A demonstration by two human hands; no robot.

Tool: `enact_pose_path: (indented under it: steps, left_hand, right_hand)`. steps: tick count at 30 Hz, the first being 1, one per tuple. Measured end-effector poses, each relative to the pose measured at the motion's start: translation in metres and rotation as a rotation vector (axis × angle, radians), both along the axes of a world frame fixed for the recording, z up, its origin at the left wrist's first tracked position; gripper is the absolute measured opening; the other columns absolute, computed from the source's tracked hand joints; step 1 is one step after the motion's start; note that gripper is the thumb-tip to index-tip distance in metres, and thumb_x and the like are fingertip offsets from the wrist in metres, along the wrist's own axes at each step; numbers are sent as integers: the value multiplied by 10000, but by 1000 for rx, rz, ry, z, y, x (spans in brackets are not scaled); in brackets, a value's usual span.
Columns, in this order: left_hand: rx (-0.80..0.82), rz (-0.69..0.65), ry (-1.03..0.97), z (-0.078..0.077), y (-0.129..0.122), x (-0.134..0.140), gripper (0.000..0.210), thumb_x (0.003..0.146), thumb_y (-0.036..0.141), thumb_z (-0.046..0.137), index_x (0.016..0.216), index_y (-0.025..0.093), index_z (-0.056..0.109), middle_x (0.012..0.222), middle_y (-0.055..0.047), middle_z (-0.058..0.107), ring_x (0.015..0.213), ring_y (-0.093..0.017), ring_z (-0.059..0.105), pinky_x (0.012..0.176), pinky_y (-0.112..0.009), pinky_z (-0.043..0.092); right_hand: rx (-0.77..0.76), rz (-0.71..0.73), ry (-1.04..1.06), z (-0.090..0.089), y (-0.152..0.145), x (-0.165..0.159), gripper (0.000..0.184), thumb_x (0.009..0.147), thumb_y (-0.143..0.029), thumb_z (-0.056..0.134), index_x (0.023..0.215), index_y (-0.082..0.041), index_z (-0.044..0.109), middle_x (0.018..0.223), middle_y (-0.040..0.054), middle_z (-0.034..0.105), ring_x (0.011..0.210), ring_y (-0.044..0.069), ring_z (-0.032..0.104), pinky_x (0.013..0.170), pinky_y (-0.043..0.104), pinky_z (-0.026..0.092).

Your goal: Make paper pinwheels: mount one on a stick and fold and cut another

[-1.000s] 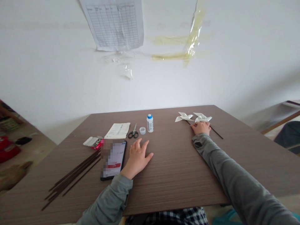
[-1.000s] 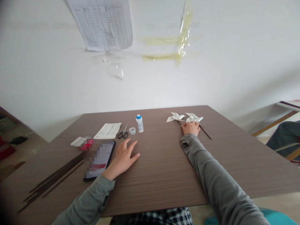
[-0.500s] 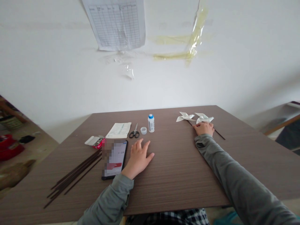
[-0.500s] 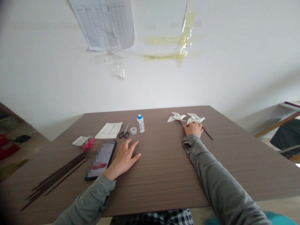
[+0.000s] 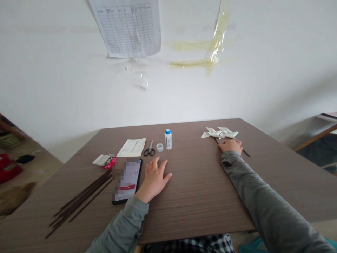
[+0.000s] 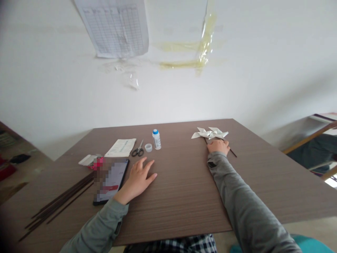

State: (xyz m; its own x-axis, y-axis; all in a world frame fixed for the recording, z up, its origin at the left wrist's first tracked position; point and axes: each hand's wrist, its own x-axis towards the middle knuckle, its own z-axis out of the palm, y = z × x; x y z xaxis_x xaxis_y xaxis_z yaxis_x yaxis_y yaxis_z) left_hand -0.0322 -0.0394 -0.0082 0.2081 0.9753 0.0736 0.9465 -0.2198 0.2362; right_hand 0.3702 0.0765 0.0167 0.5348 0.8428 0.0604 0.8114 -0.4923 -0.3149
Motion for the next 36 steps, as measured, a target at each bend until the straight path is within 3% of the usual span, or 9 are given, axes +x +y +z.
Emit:
enact_pose_path:
  steps: [7, 13, 19, 27, 36]
  left_hand:
    - [2, -6, -2, 2, -2, 0, 643, 1224, 458, 787, 1822, 221, 773, 1983, -282, 615, 1879, -510, 580, 1551, -753, 476]
    - [13, -9, -17, 1, -3, 0, 619, 1215, 458, 782, 1790, 231, 796, 1956, -277, 637, 1866, -514, 583, 1544, -763, 476]
    - [15, -7, -11, 0, -3, -1, 612, 1216, 456, 793, 1782, 223, 802, 1950, -283, 634, 1856, -516, 590, 1539, -754, 487]
    - [1, -11, 11, 3, -3, -1, 629, 1233, 461, 778, 1813, 216, 782, 1968, -281, 622, 1870, -510, 580, 1548, -748, 480]
    - [7, -3, -13, 2, -3, -1, 613, 1219, 481, 786, 1774, 222, 811, 1953, -278, 636, 1855, -516, 590, 1546, -752, 477]
  right_hand:
    - [-1, -60, 5, 2, 0, 12, 462, 1116, -299, 675, 1399, -151, 1007, 1635, 296, 846, 1631, 507, 660, 1285, 627, 626]
    - [10, -101, 6, 4, -2, 24, 471, 1081, -308, 696, 1414, -207, 1014, 1592, 273, 873, 1586, 494, 739, 1231, 605, 683]
    - [22, -139, -13, 4, -3, 26, 492, 1069, -304, 765, 1492, -191, 989, 1588, 314, 871, 1559, 507, 800, 1229, 619, 709]
    - [-17, -208, -9, 3, -3, 27, 646, 1158, -433, 744, 1664, -52, 870, 1744, 408, 750, 1657, 546, 734, 1312, 642, 622]
    - [44, -204, 53, 2, -3, 32, 668, 1076, -332, 674, 1654, -66, 877, 1694, 409, 775, 1656, 568, 707, 1299, 712, 621]
